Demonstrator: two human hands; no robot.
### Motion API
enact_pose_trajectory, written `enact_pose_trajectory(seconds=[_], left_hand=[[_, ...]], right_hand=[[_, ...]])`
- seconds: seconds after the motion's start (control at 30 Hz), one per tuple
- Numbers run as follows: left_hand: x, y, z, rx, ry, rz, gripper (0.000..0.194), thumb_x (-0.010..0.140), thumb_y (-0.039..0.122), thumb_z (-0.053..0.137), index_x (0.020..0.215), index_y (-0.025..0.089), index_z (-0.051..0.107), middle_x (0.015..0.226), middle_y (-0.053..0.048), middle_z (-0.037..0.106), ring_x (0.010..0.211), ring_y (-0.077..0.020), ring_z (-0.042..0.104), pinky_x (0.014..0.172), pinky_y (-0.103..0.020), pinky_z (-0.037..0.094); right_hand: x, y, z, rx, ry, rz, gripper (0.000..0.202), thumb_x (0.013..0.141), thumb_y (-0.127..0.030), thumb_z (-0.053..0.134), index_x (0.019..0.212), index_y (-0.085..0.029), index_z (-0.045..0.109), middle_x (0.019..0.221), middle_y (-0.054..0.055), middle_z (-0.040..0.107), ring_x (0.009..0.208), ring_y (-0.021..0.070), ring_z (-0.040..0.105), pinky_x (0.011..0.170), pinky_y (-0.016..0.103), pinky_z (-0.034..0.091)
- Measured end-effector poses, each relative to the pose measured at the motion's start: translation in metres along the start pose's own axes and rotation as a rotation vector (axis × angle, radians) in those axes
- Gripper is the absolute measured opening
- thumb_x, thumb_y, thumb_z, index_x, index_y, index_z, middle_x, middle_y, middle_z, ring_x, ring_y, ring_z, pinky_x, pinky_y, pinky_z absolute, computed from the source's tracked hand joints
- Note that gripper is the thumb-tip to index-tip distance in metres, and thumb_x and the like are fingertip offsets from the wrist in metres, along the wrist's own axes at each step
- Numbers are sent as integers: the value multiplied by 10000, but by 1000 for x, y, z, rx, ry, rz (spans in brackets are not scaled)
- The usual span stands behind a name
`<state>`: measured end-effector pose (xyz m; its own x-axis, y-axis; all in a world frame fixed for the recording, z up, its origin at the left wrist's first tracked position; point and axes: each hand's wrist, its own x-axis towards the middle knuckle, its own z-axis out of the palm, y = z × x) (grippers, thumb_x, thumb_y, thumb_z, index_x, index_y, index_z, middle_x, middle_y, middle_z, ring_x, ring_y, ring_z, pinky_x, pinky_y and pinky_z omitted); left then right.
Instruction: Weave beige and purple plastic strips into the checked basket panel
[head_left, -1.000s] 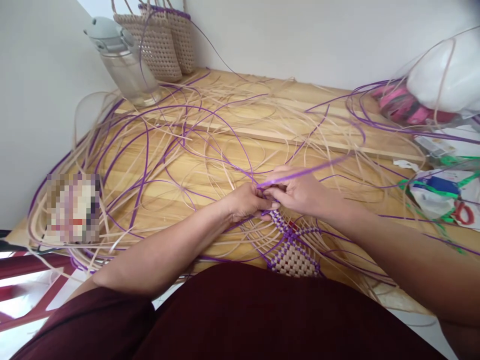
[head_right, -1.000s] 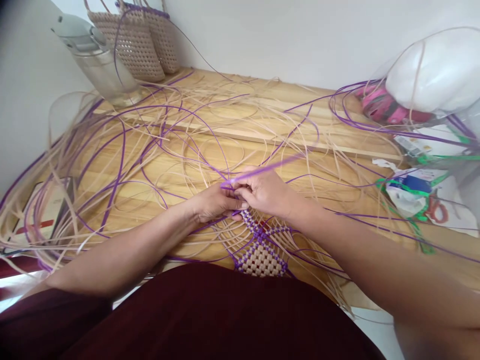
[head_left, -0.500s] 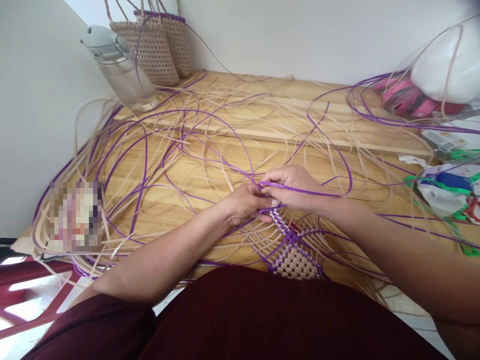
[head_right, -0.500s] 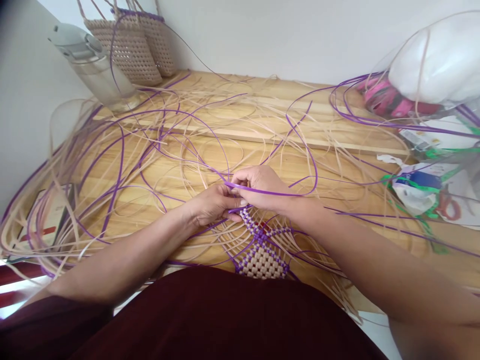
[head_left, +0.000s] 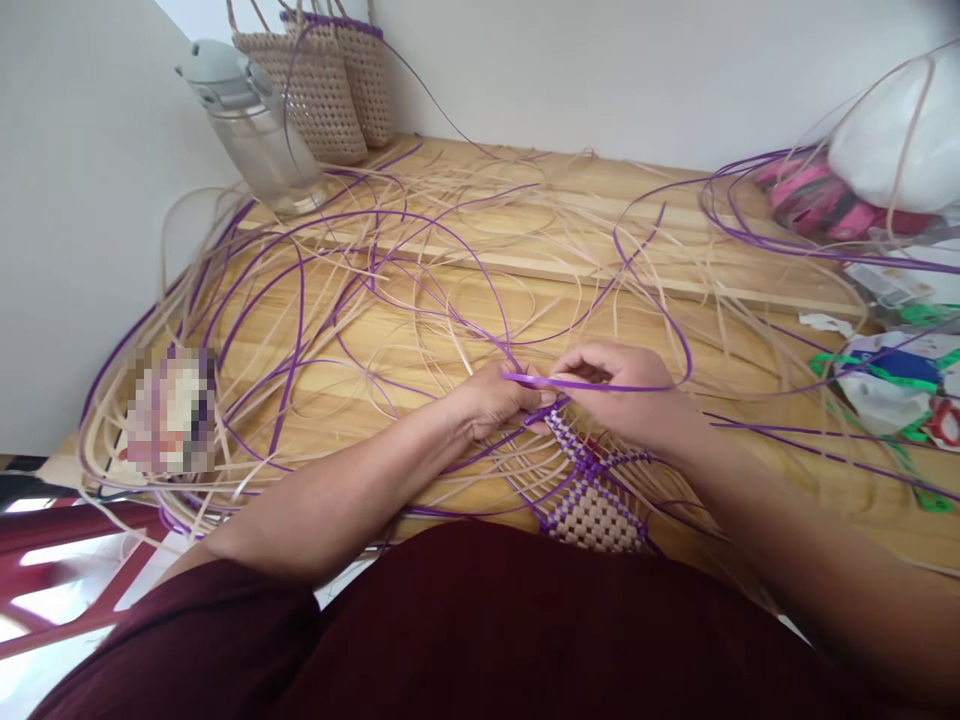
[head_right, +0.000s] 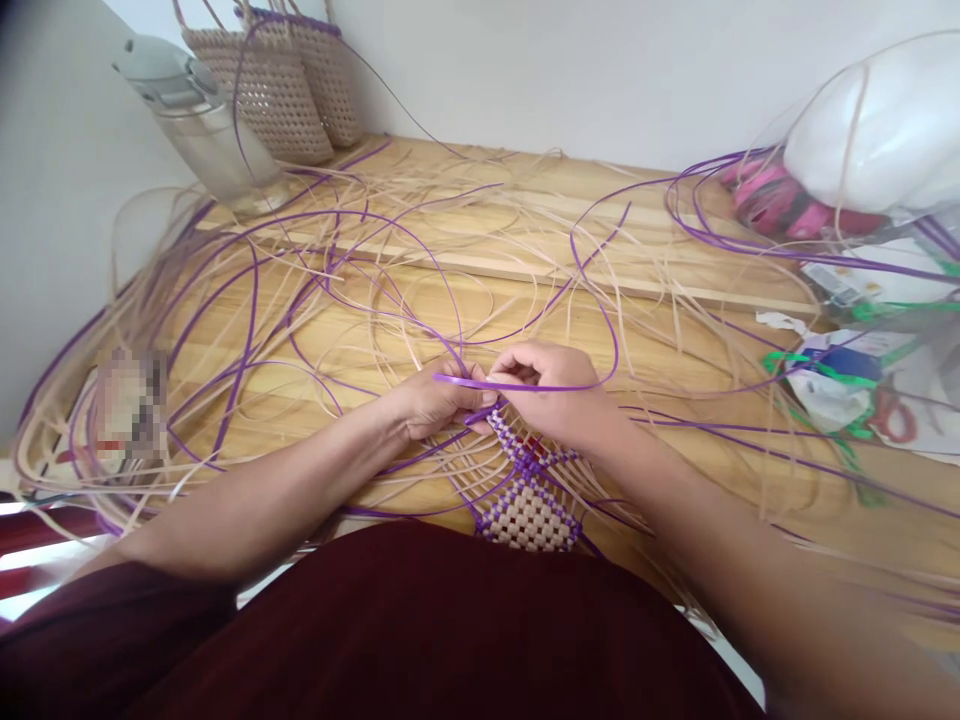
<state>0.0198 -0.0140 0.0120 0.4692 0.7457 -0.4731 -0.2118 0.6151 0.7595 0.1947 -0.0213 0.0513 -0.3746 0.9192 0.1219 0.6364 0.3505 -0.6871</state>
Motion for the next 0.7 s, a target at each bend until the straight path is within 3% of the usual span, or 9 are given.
enact_pose_trajectory(seconds=[0.13,0.3,0.4,0.57,0.7], left_hand=[[0,0,2,14,28,3,227,654,5,765,653,103,560,552,-10,623,483,-121,611,502,-242,539],[-2,0,4,34,56,35,206,703,-24,687,630,112,550,485,13,581,412,-86,540,427,-181,440],[-4,1,5,50,82,53,207,709,-26,683,624,108,550,488,16,578,414,-78,532,429,-175,434],[-3,0,6,65,84,47,178,717,-8,700,653,94,568,529,-6,612,450,-103,583,472,-216,494],[-3,-1,6,69,84,98,168,740,-12,661,645,90,568,515,2,601,435,-82,557,457,-185,462]], right_hand=[[-36,-5,6,-416,143,-362,104,859,-309,670,844,-242,748,922,48,717,943,235,579,891,404,392],[-51,-10,30,-630,149,-409,166,918,-299,607,1008,-229,728,928,60,725,929,250,560,843,419,368],[-51,-15,39,-582,127,-391,146,928,-254,567,921,-203,704,873,75,698,870,230,560,829,400,388],[-64,-25,44,-232,17,-274,106,904,-169,552,811,-198,594,769,34,634,766,171,576,734,322,437],[-69,-29,46,-156,80,-284,71,900,-152,572,860,-211,575,848,28,666,861,179,608,837,333,448]])
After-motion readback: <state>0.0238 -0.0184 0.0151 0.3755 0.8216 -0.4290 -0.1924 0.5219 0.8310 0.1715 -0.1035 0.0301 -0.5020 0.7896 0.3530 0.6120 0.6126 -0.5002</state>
